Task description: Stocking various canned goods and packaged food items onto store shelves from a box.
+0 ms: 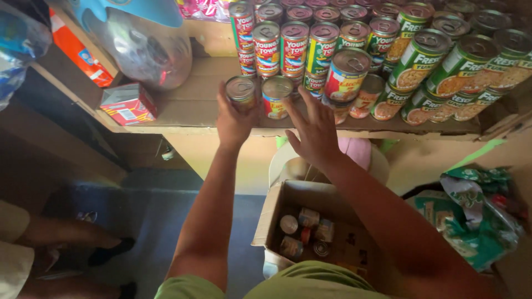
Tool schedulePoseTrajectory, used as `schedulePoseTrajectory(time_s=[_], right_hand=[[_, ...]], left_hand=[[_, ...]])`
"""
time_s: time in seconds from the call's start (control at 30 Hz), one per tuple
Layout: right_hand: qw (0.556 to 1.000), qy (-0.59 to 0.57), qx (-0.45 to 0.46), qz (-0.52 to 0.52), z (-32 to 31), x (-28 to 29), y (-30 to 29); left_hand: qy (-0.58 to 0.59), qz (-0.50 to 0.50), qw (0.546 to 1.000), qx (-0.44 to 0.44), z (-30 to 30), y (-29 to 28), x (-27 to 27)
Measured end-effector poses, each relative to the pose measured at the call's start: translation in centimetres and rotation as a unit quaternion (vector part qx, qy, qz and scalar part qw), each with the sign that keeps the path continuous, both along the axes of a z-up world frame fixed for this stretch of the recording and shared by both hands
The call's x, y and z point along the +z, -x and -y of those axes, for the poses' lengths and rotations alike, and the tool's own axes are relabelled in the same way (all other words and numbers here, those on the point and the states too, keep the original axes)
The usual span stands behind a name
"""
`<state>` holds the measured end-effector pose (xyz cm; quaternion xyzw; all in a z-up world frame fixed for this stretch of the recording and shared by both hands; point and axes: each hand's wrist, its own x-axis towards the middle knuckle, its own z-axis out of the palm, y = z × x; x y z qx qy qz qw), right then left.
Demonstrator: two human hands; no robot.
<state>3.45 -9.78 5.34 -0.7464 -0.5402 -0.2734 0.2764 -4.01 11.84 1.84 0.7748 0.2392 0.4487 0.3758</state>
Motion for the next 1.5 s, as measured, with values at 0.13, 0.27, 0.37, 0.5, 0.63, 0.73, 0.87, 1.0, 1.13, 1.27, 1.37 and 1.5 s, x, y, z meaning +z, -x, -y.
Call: schedulePoseTrajectory(time_s=[0.13,0.27,0.37,0.5,0.63,0.73,0.87,1.0,1.13,1.27,1.37,1.5], right_hand=[[1.0,-0.003,0.006,0.026,-1.9,0.8,-1.1],[0.998,0.008,-0.02,0.064,-1.9,-0.8,-2.5],[0.999,-0.007,-0.004,0.047,-1.1,-0.3,-2.4],[0.992,-0.006,-0.074,0.102,0.3,0.4,-1.4],[0.983,-0.032,-0.096,0.154,1.2,0.5,-1.6],[0.978,-0.024,-0.123,0.166,1.4,0.3,-2.3],[0.976,-0.029,-0.127,0.176,1.3,0.1,-2.8],[0.986,-0.035,-0.079,0.141,1.3,-0.3,-3.6],[0.996,-0.054,-0.04,0.063,1.9,-1.3,-4.0],[0.996,-0.078,-0.035,-0.031,2.5,-1.7,-3.9],[0.991,-0.096,-0.023,-0.09,2.7,-1.4,-3.9],[0.978,-0.121,0.008,-0.17,2.9,-1.2,-3.5]], left_hand=[[-0.076,-0.026,0.995,0.052,-0.4,-1.5,-2.2],[-0.011,-0.05,0.999,-0.008,1.3,-0.5,-0.6],[-0.007,-0.056,0.998,-0.041,1.9,-0.5,0.0],[0.013,-0.062,0.994,-0.089,2.9,-1.4,-0.2],[0.039,-0.046,0.992,-0.115,3.2,-2.2,-0.3],[0.065,0.045,0.984,-0.161,2.6,-2.9,-1.1],[0.214,0.136,0.944,-0.211,3.4,-2.4,1.0],[0.192,0.168,0.938,-0.235,5.3,-1.5,4.0],[0.147,0.163,0.952,-0.213,6.3,-3.5,4.2],[0.081,0.152,0.97,-0.171,7.2,-5.3,4.1],[0.032,0.125,0.981,-0.142,8.2,-6.2,4.4],[0.106,0.177,0.962,-0.177,8.6,-8.1,2.6]])
